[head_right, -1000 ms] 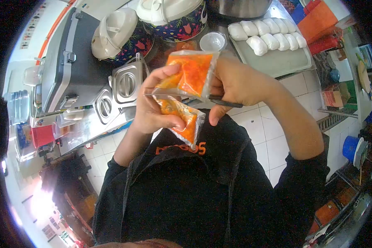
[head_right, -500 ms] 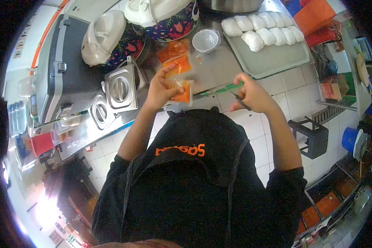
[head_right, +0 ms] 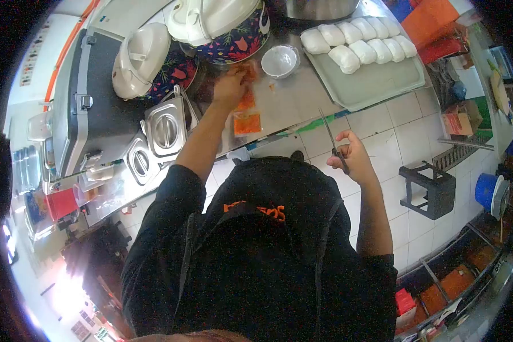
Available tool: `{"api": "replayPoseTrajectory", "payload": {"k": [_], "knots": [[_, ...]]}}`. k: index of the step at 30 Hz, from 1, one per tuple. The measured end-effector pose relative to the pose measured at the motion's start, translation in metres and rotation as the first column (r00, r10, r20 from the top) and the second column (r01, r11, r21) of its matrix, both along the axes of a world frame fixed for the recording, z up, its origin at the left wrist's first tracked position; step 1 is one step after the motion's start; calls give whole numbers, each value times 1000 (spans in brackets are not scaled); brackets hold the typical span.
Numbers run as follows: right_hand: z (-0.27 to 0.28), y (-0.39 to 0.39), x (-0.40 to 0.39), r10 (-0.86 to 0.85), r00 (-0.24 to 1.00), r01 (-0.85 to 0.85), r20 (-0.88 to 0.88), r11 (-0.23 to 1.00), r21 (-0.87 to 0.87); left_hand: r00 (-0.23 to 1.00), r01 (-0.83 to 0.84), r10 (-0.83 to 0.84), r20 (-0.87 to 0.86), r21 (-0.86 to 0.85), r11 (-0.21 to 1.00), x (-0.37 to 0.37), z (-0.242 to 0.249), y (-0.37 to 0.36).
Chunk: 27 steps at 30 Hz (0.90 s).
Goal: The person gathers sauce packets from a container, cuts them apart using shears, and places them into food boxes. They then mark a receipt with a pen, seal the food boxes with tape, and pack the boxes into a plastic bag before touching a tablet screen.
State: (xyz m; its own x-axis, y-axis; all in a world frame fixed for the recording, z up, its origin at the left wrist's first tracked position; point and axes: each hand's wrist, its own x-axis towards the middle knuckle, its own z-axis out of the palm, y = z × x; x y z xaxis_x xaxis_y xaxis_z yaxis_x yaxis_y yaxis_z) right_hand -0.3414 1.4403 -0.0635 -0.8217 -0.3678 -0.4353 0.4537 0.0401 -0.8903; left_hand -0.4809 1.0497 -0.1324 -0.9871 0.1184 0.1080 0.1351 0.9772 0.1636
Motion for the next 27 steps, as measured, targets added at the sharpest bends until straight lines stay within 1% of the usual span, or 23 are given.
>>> {"api": "replayPoseTrajectory", "payload": {"k": [3,6,8,9,10,11,12,14,15,17,18,19,21,22,23,24,26,27], "knots": [[-3,9,3,-47,998,46,-42,999,-28,977,-109,81,196,137,985,-13,13,-7],[-5,21,5,-87,995,85,-58,995,-44,975,-188,120,189,402,896,-7,34,-7],[1,22,7,-126,990,123,-60,991,-52,993,-100,121,2,574,813,-1,33,-12],[1,23,6,-111,992,108,-67,993,-51,987,-44,132,-89,646,762,4,32,-13],[1,24,5,-94,993,91,-73,995,-48,986,-68,148,-77,625,778,12,48,-9],[1,24,5,-75,994,72,-77,996,-45,984,-94,166,-65,603,792,22,80,-1],[4,21,3,-99,991,92,-95,993,-77,981,-120,186,-55,582,804,31,108,6],[16,3,-2,-148,980,129,-134,982,-141,989,-32,110,-100,578,815,47,147,11],[24,-6,-8,-170,968,133,-184,971,-197,990,13,71,-123,575,818,52,163,12],[43,-30,-25,-216,936,127,-276,943,-308,998,23,-53,16,753,658,61,188,9],[54,-41,-34,-207,929,101,-307,940,-326,989,9,-124,74,826,564,65,201,8],[68,-53,-43,-196,920,74,-338,937,-342,969,66,-237,70,851,522,69,217,10],[100,-86,-59,-140,862,-79,-487,912,-402,943,48,-310,119,875,482,79,246,26],[113,-101,-58,-103,884,-126,-456,887,-444,928,37,-344,140,886,462,83,252,32],[126,-116,-55,-61,902,-172,-428,857,-486,918,-12,-352,180,903,429,86,252,37],[134,-126,-52,-15,916,-217,-401,822,-527,947,-77,-279,161,954,288,90,250,46],[143,-135,-44,-87,966,-56,-243,848,-528,980,-160,-121,156,987,-26,100,243,61],[146,-139,-41,-129,978,28,-162,857,-515,985,-154,-86,152,988,-25,107,238,55]]}}
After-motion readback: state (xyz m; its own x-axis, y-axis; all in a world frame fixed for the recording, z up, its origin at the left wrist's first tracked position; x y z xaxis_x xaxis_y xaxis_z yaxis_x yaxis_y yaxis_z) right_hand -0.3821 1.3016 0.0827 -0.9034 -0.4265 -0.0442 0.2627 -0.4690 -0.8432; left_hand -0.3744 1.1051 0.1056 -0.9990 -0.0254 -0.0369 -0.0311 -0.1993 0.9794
